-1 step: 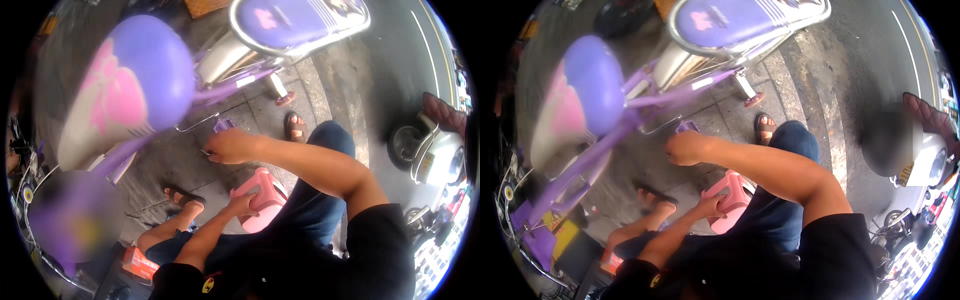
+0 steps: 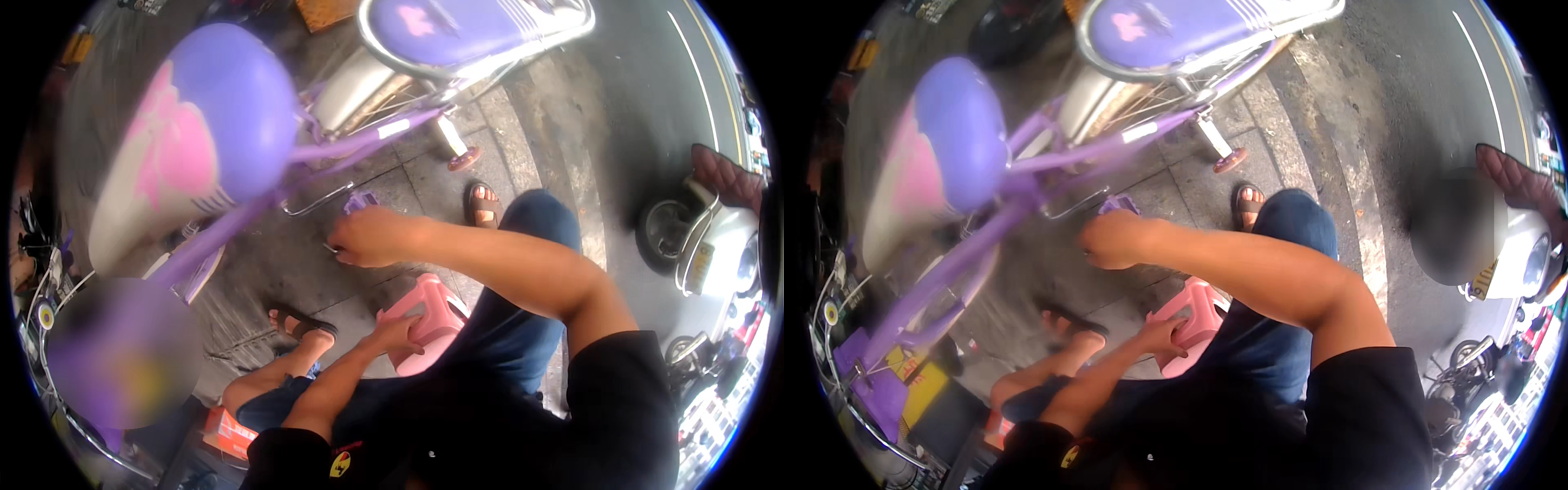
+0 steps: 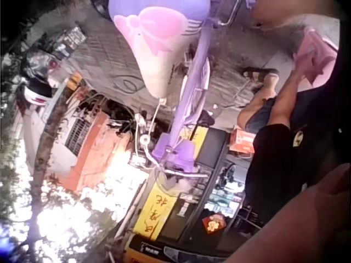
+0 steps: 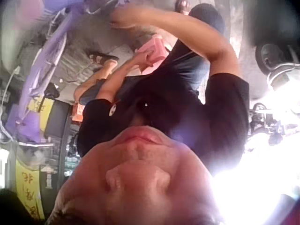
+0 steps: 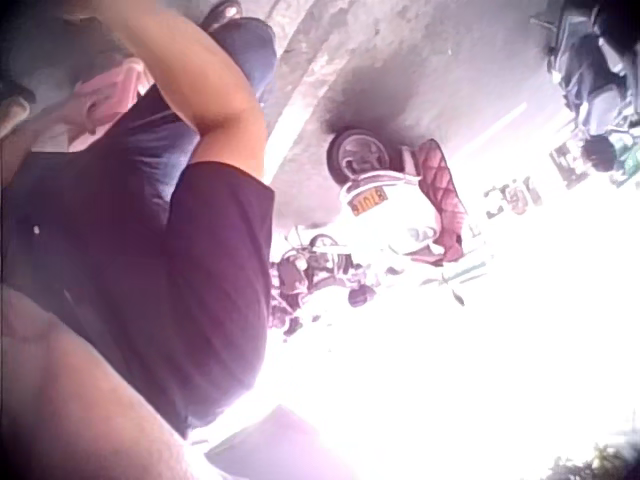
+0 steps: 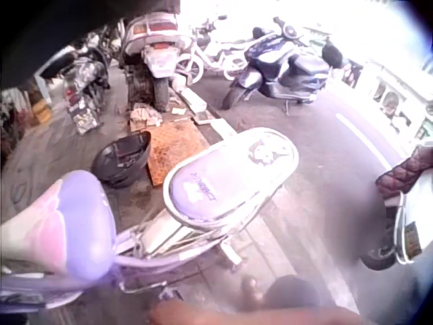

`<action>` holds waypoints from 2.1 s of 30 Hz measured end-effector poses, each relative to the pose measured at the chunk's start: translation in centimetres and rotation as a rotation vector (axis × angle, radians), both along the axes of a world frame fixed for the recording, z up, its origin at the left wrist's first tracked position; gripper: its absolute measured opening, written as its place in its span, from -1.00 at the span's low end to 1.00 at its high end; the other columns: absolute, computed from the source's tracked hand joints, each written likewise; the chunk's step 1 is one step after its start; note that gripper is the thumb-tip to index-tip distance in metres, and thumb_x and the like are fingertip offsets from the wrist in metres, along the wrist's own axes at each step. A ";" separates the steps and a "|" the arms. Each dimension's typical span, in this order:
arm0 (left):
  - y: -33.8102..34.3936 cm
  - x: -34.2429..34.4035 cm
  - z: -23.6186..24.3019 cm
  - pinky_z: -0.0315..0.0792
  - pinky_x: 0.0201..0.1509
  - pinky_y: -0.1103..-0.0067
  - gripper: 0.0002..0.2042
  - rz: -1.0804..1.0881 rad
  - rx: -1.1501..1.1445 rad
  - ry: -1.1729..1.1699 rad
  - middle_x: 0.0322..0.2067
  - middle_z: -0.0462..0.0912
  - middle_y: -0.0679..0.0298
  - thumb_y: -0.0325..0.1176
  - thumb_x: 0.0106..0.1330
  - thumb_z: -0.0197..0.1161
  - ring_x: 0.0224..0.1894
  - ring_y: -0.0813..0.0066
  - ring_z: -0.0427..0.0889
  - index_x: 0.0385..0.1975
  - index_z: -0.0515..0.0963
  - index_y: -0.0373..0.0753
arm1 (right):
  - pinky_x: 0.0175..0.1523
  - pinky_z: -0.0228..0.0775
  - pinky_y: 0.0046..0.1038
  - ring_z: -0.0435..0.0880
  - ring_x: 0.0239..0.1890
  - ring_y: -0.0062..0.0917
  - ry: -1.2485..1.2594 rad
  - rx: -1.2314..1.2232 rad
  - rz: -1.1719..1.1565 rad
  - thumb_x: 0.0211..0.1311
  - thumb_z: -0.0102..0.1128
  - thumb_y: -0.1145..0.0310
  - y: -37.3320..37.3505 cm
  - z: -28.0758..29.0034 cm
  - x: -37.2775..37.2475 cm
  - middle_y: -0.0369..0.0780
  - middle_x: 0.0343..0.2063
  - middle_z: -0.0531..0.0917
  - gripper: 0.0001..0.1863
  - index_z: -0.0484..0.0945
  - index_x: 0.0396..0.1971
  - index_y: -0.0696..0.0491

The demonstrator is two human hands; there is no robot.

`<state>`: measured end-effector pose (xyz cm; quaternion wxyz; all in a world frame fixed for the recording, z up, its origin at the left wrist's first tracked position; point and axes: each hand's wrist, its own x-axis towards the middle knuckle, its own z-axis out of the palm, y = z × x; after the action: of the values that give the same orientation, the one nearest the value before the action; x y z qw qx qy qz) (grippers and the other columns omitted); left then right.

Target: The person repairs a purple bicycle by cleaning the chain and gears with a spray and a purple tool, then uses a red air hose to inflate the tires, and finally tightens various bolts and components on the handlebars and front fork using a metal tool.

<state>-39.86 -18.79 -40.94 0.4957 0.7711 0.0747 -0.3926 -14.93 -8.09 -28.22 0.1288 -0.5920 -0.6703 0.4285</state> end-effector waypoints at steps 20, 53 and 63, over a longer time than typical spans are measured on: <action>24.7 -2.0 13.1 0.37 0.11 0.36 -0.56 0.315 0.709 -0.034 -0.03 0.56 0.04 -0.21 0.12 0.23 0.03 0.12 0.52 0.01 0.50 -0.25 | -0.13 0.51 -0.29 0.67 -0.14 -0.28 -0.515 0.126 0.148 0.10 0.06 0.37 -3.4 -6.4 -6.1 -0.13 -0.23 0.68 -0.77 0.67 -0.29 0.03; 29.9 -5.1 -12.3 0.37 -0.14 0.23 -0.80 0.318 0.973 -0.385 -0.33 0.59 0.12 -0.37 0.11 0.21 -0.22 0.07 0.53 -0.25 0.55 -0.16 | -0.06 0.43 -0.15 0.61 -0.14 -0.12 -0.242 -0.463 -0.544 0.18 -0.03 0.10 -12.4 -21.2 -2.2 -0.04 -0.24 0.64 -0.63 0.58 -0.18 0.01; 26.9 -4.1 -1.8 0.39 -0.21 0.44 -0.79 0.503 0.419 -0.480 -0.39 0.60 0.15 -0.40 0.14 0.21 -0.35 0.29 0.54 -0.20 0.59 -0.16 | -0.15 0.44 -0.20 0.63 -0.31 -0.18 -0.650 -0.347 -0.064 0.11 0.06 0.11 -8.3 -10.8 7.9 -0.08 -0.36 0.67 -0.62 0.64 -0.28 0.11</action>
<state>-43.92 8.09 -42.78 0.4120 0.8827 0.2216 -0.0444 -7.04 -16.40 -39.07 -0.1795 -0.7309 -0.5749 0.3212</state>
